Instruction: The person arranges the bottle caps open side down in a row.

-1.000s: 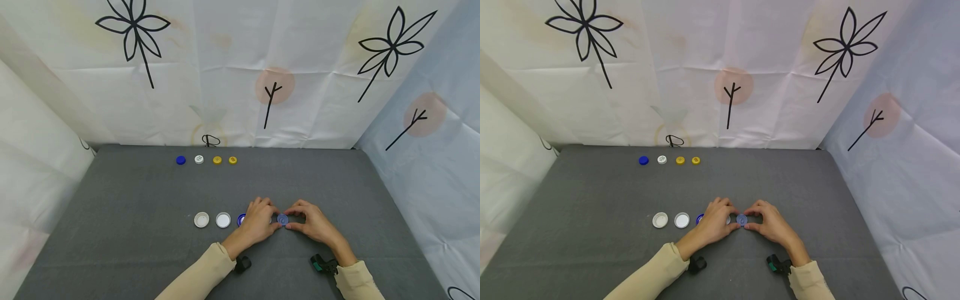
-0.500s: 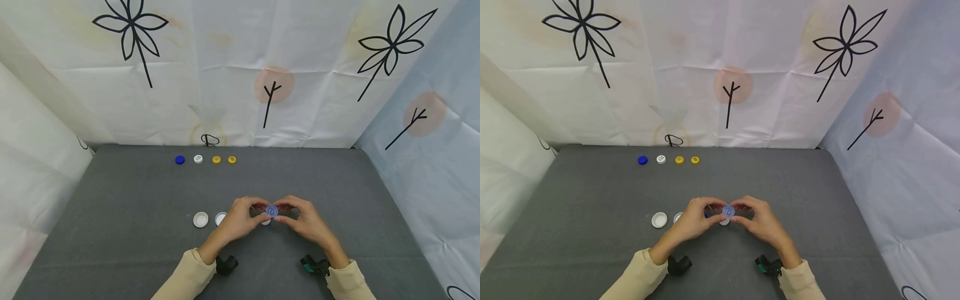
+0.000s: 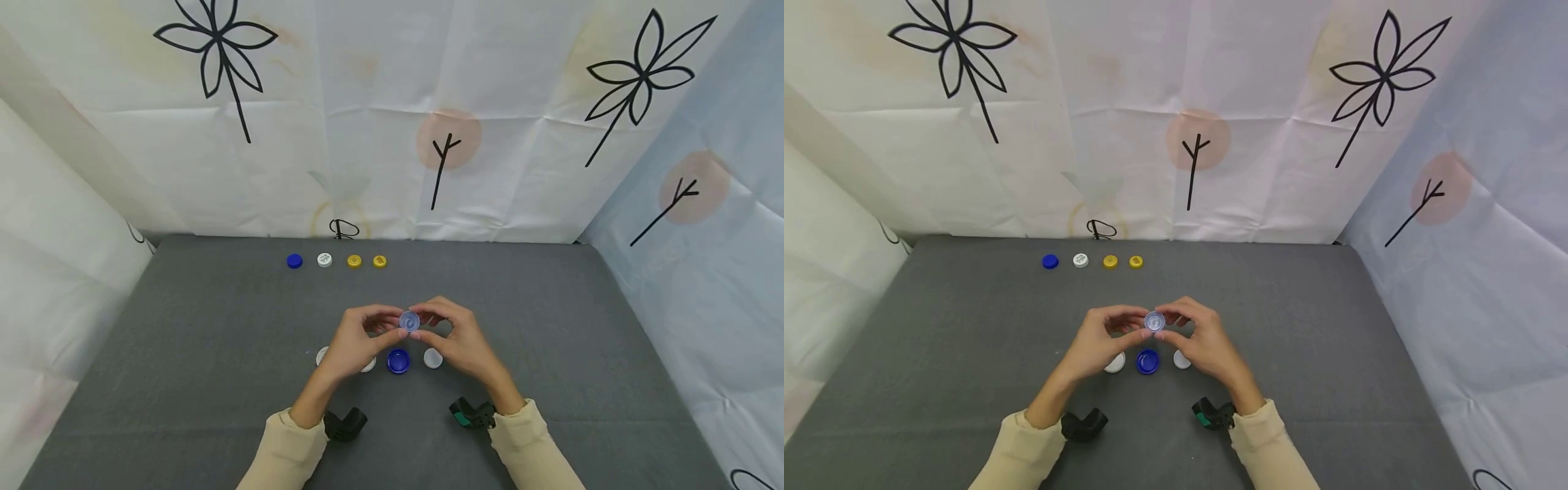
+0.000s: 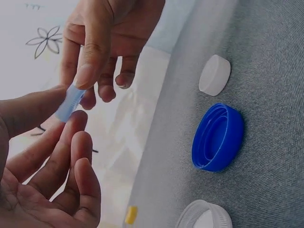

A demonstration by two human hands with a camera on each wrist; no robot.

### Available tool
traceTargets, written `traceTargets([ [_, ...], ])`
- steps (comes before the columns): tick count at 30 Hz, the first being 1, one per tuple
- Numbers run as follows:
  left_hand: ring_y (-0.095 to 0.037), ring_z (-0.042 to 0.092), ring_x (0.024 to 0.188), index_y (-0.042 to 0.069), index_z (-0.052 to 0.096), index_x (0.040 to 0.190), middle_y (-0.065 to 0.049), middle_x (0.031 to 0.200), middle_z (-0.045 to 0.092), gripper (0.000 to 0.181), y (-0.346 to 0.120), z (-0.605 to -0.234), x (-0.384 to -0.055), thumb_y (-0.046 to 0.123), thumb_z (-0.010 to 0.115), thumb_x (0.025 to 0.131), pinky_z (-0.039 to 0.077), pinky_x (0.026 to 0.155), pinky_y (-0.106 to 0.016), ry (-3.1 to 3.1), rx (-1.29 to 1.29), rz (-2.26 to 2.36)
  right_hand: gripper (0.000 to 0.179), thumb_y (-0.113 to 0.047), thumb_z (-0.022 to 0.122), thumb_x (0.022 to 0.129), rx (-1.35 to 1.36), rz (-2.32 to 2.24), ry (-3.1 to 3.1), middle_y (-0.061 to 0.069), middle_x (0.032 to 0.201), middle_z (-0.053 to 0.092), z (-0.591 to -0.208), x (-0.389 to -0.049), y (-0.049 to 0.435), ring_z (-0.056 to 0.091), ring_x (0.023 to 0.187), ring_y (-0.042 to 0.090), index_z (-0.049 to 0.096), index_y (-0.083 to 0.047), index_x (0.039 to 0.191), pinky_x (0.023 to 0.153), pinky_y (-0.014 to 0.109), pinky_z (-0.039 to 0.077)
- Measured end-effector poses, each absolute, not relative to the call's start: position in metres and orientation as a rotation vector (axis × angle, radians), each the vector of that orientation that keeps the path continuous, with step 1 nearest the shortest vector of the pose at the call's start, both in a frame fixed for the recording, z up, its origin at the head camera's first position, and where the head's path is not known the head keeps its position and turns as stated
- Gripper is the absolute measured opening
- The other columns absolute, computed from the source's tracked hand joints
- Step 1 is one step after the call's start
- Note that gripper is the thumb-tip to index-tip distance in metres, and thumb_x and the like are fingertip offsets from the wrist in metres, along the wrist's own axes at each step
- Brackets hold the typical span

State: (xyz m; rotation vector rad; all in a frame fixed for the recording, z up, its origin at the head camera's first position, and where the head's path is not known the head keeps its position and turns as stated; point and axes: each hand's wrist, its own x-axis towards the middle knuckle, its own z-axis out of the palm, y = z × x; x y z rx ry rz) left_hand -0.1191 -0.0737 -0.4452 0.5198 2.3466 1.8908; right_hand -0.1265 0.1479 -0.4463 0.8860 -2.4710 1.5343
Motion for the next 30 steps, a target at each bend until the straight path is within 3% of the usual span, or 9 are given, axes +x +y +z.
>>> traceTargets([
  [7, -0.038, 0.069, 0.100, -0.001, 0.073, 0.117, -0.013, 0.103, 0.075, 0.027, -0.079, -0.447, -0.121, 0.017, 0.072, 0.097, 0.055, 0.085, -0.031, 2.161, 0.339, 2.033, 0.035, 0.007, 0.080, 0.082, 0.885, 1.528, -2.395, 0.013, 0.099, 0.068, -0.446, -0.132, 0.137, 0.064, 0.088, 0.033, 0.071, 0.001, 0.115, 0.075, 0.046, 0.053],
  [13, -0.048, 0.066, 0.103, -0.004, 0.073, 0.113, -0.015, 0.099, 0.074, 0.023, -0.079, -0.444, -0.122, 0.013, 0.070, 0.098, 0.055, 0.089, -0.044, 2.097, 0.241, 2.110, 0.035, 0.010, 0.078, 0.082, 0.884, 1.580, -2.390, 0.017, 0.099, 0.067, -0.447, -0.133, 0.133, 0.063, 0.088, 0.038, 0.070, 0.005, 0.115, 0.076, 0.044, 0.053],
  [16, -0.044, 0.066, 0.100, -0.003, 0.074, 0.111, -0.014, 0.097, 0.074, 0.020, -0.079, -0.444, -0.121, 0.010, 0.071, 0.097, 0.055, 0.087, -0.043, 2.116, 0.212, 2.130, 0.033, 0.006, 0.077, 0.086, 0.852, 1.640, -2.409, 0.012, 0.102, 0.067, -0.447, -0.132, 0.132, 0.064, 0.090, 0.030, 0.071, 0.000, 0.118, 0.077, 0.043, 0.054],
  [19, -0.035, 0.068, 0.095, -0.002, 0.074, 0.109, -0.014, 0.097, 0.073, 0.018, -0.078, -0.444, -0.121, 0.009, 0.072, 0.095, 0.055, 0.082, -0.034, 2.163, 0.232, 2.146, 0.029, 0.003, 0.073, 0.091, 0.817, 1.738, -2.403, 0.010, 0.102, 0.068, -0.447, -0.132, 0.132, 0.065, 0.090, 0.023, 0.071, -0.002, 0.119, 0.078, 0.038, 0.055],
  [23, -0.022, 0.069, 0.091, -0.002, 0.074, 0.109, -0.015, 0.100, 0.073, 0.018, -0.077, -0.444, -0.120, 0.006, 0.074, 0.093, 0.056, 0.078, -0.027, 2.225, 0.347, 2.177, 0.023, 0.003, 0.069, 0.094, 0.745, 1.902, -2.339, 0.014, 0.102, 0.069, -0.447, -0.133, 0.131, 0.066, 0.091, 0.019, 0.071, 0.002, 0.117, 0.080, 0.032, 0.055],
  [30, -0.020, 0.067, 0.091, -0.003, 0.073, 0.109, -0.016, 0.100, 0.071, 0.018, -0.077, -0.446, -0.120, 0.004, 0.074, 0.093, 0.056, 0.080, -0.027, 2.235, 0.389, 2.180, 0.017, 0.007, 0.071, 0.091, 0.685, 2.037, -2.254, 0.020, 0.099, 0.069, -0.448, -0.133, 0.130, 0.068, 0.089, 0.017, 0.072, 0.007, 0.108, 0.079, 0.028, 0.056],
])
